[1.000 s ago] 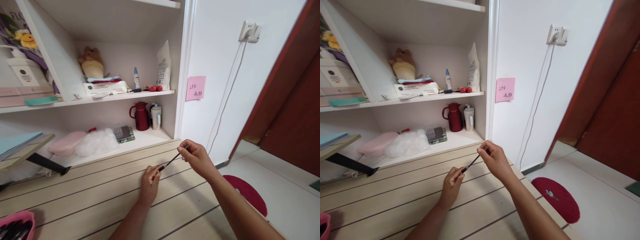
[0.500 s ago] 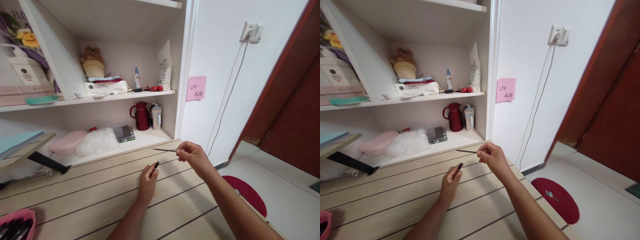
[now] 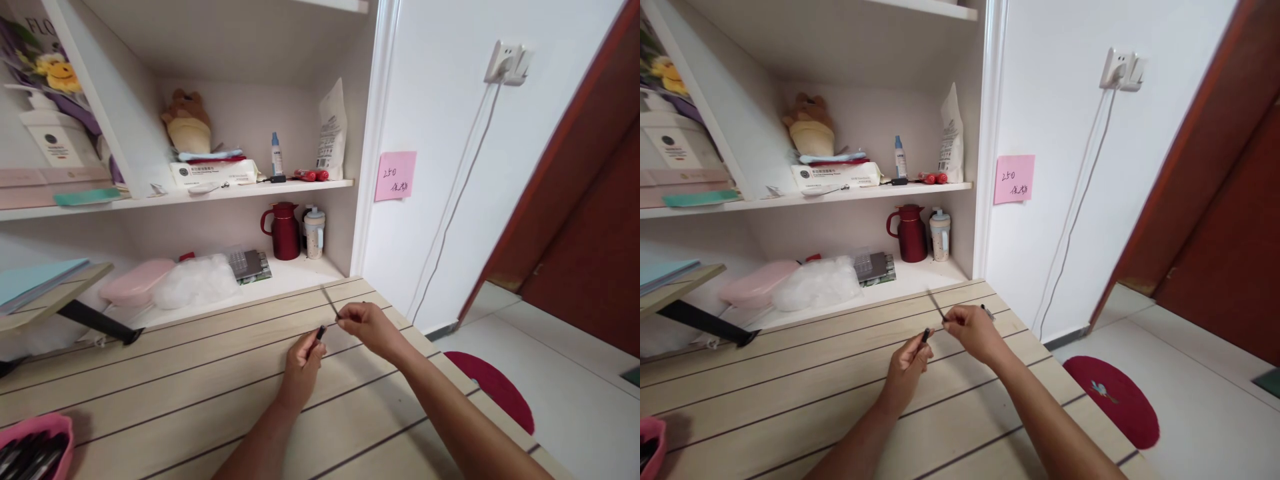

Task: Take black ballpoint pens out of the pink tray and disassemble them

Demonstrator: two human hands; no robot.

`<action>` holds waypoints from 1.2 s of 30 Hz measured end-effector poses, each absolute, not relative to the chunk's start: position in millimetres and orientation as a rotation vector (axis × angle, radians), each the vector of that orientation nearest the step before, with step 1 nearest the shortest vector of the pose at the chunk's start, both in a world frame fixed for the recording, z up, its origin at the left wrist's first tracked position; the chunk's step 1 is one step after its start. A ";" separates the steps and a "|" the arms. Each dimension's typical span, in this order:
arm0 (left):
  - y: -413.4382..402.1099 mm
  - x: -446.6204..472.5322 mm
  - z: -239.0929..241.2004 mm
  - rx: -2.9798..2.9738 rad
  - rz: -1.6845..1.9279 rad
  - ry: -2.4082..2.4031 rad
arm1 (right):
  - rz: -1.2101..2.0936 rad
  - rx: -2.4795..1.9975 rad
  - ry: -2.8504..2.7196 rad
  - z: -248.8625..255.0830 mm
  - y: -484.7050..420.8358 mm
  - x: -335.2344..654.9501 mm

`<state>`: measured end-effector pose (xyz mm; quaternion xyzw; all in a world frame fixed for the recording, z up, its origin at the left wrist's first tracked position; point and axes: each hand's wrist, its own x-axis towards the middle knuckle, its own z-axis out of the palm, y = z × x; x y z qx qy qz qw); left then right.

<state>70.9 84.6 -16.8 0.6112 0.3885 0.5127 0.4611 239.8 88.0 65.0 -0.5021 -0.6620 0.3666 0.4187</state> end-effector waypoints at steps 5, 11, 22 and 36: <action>82.6 71.3 -14.2 1.565 1.212 0.954 | 1.117 -0.941 -1.293 75.8 83.1 229.1; 83.6 71.7 -15.8 1.595 1.226 0.938 | 1.122 -0.910 -1.286 70.7 82.3 222.6; 82.2 70.8 -13.5 1.644 1.226 0.946 | 1.063 -0.959 -1.369 70.8 82.9 225.6; 82.5 70.2 -10.4 1.609 1.234 0.950 | 0.708 -1.118 -1.717 74.6 72.9 220.6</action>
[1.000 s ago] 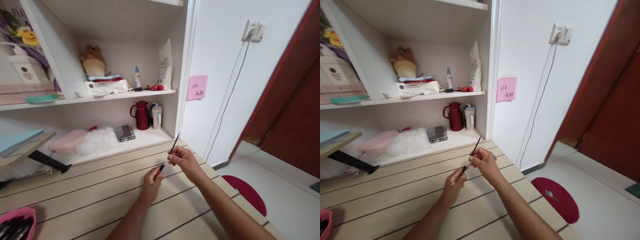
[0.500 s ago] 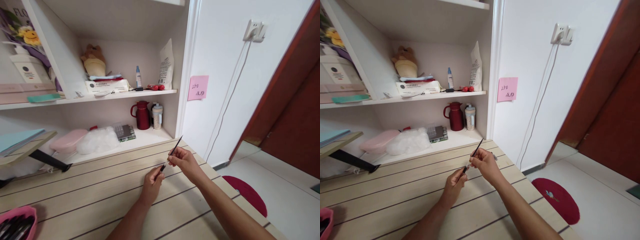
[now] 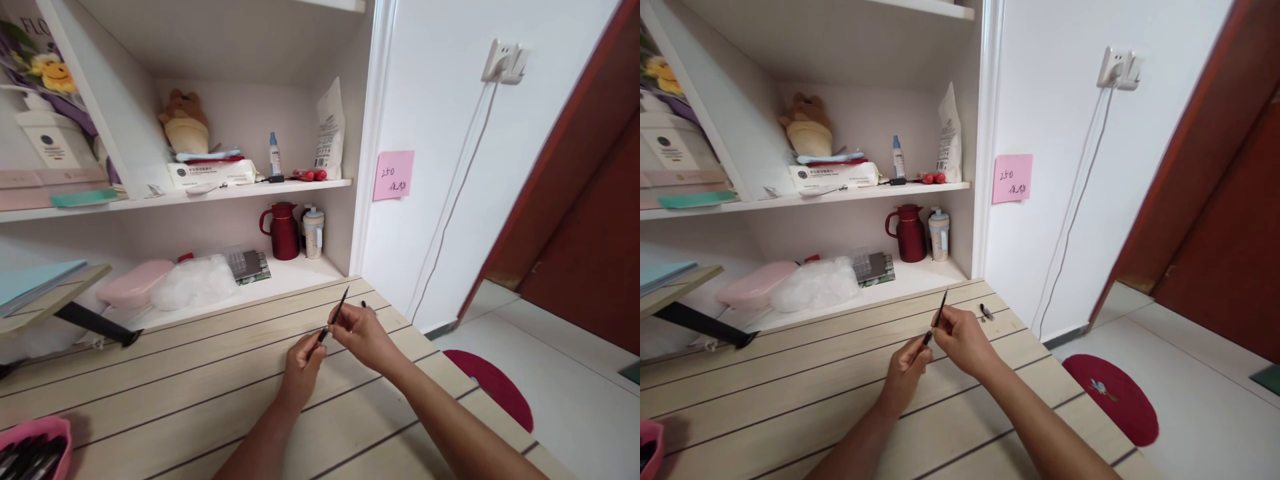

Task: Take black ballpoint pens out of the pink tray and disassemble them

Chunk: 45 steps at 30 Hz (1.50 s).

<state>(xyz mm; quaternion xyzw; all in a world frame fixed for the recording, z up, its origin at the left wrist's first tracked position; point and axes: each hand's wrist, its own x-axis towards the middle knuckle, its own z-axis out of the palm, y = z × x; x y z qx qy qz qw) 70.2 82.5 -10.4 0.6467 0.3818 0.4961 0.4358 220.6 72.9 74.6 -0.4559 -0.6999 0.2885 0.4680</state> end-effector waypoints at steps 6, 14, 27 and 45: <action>81.6 70.7 -10.2 1.606 1.229 0.963 | 0.719 -1.076 -1.510 74.4 74.9 221.0; 81.1 70.6 -10.1 1.631 1.223 0.965 | 0.705 -1.078 -1.550 76.0 73.1 219.6; 81.0 71.3 -10.0 1.559 1.211 0.899 | 0.765 -1.146 -1.746 70.3 76.3 220.4; 77.5 72.4 -3.2 1.272 1.264 0.812 | 0.320 -1.576 -1.454 70.5 106.2 289.6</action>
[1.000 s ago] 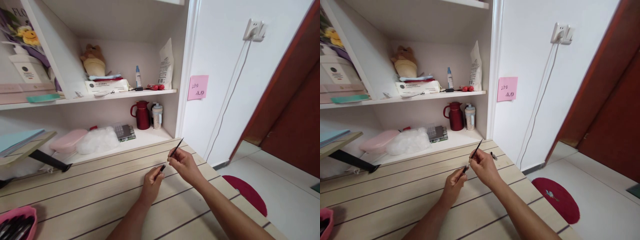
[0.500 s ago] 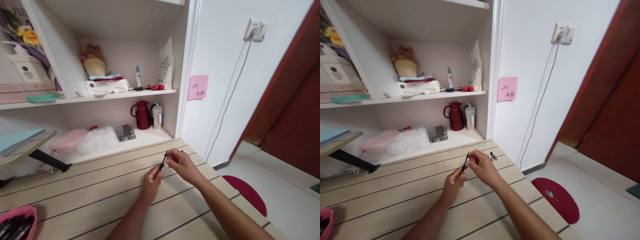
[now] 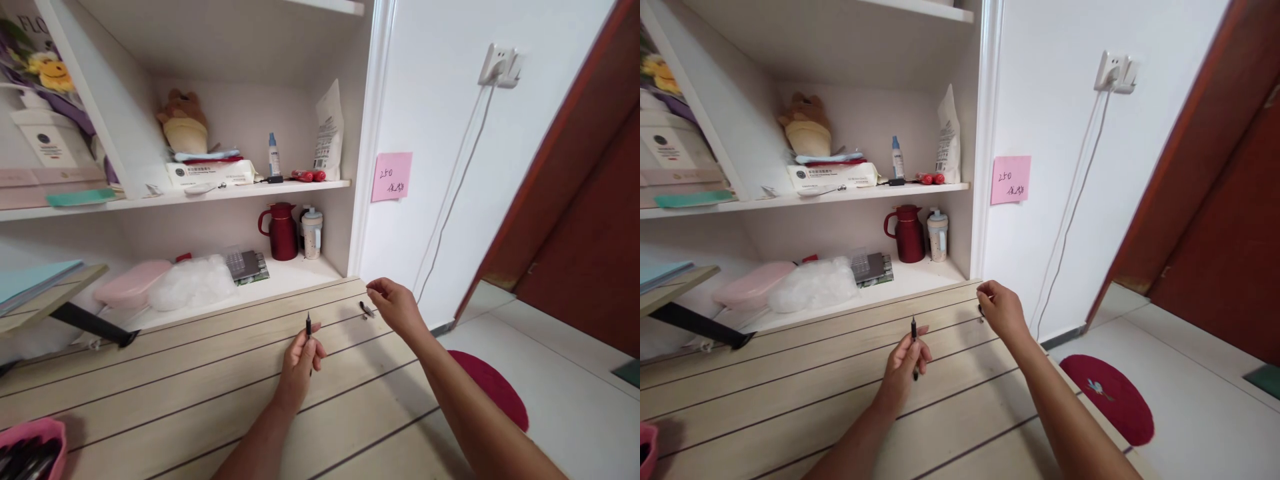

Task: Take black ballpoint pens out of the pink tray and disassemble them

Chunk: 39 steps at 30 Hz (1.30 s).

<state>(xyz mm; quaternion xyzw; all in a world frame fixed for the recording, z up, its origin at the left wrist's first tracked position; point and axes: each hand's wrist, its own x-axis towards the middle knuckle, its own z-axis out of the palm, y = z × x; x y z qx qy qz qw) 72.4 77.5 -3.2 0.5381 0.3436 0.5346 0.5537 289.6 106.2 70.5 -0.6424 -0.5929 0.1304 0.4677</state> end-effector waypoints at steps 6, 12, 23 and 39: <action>78.4 71.5 -2.6 1.248 1.203 0.777 | 0.071 -2.041 -1.810 27.4 126.2 299.7; 78.6 70.9 -4.4 1.304 1.139 0.772 | 0.001 -2.174 -2.011 -1.6 132.0 294.5; 78.2 73.4 -4.0 1.330 1.073 0.777 | 0.048 -2.043 -2.044 -8.6 128.7 286.5; 80.5 76.0 -10.4 1.359 1.011 0.734 | 1.141 -1.001 -1.204 67.0 85.7 223.0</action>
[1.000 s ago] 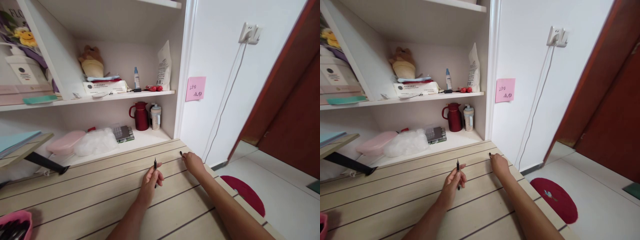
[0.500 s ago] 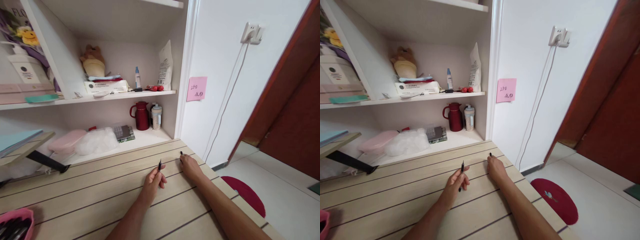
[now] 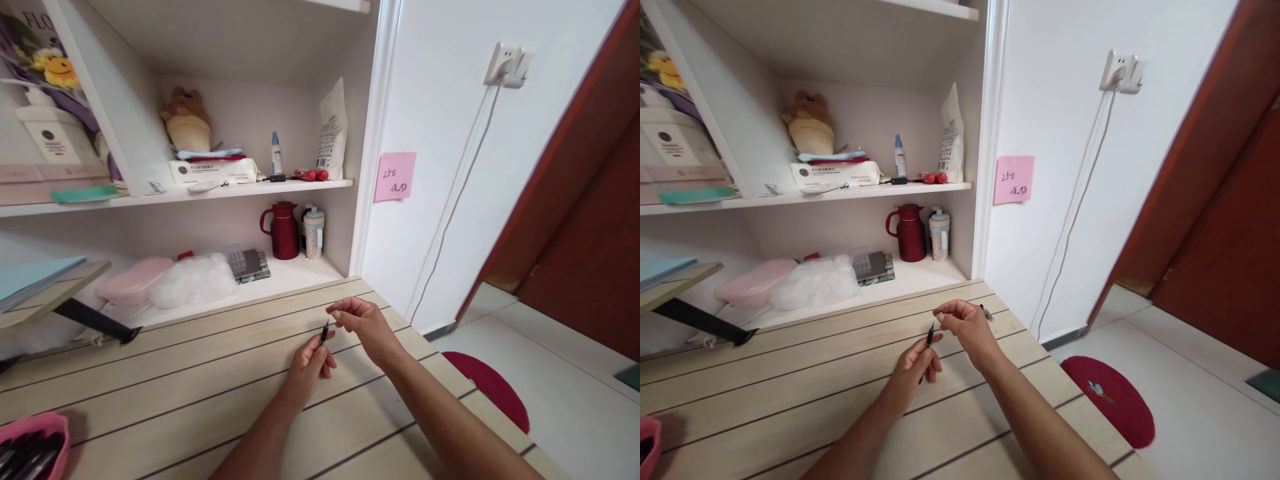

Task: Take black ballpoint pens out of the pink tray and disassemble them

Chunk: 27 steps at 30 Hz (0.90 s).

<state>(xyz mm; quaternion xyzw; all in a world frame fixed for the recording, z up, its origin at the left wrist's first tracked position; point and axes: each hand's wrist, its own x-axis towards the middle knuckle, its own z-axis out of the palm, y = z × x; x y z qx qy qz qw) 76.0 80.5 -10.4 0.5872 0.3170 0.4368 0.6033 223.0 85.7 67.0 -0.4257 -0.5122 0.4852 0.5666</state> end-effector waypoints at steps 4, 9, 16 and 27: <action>81.9 75.5 -12.5 1.371 0.997 0.724 | 1.131 -0.967 -1.210 68.8 80.7 219.3; 82.4 75.3 -14.1 1.395 0.997 0.720 | 1.146 -0.979 -1.308 60.4 84.6 218.2; 81.8 74.8 -12.1 1.407 0.993 0.717 | 1.126 -0.961 -1.376 59.2 85.0 218.0; 81.1 74.3 -11.1 1.466 1.021 0.744 | 0.985 -1.139 -1.502 57.9 83.2 217.4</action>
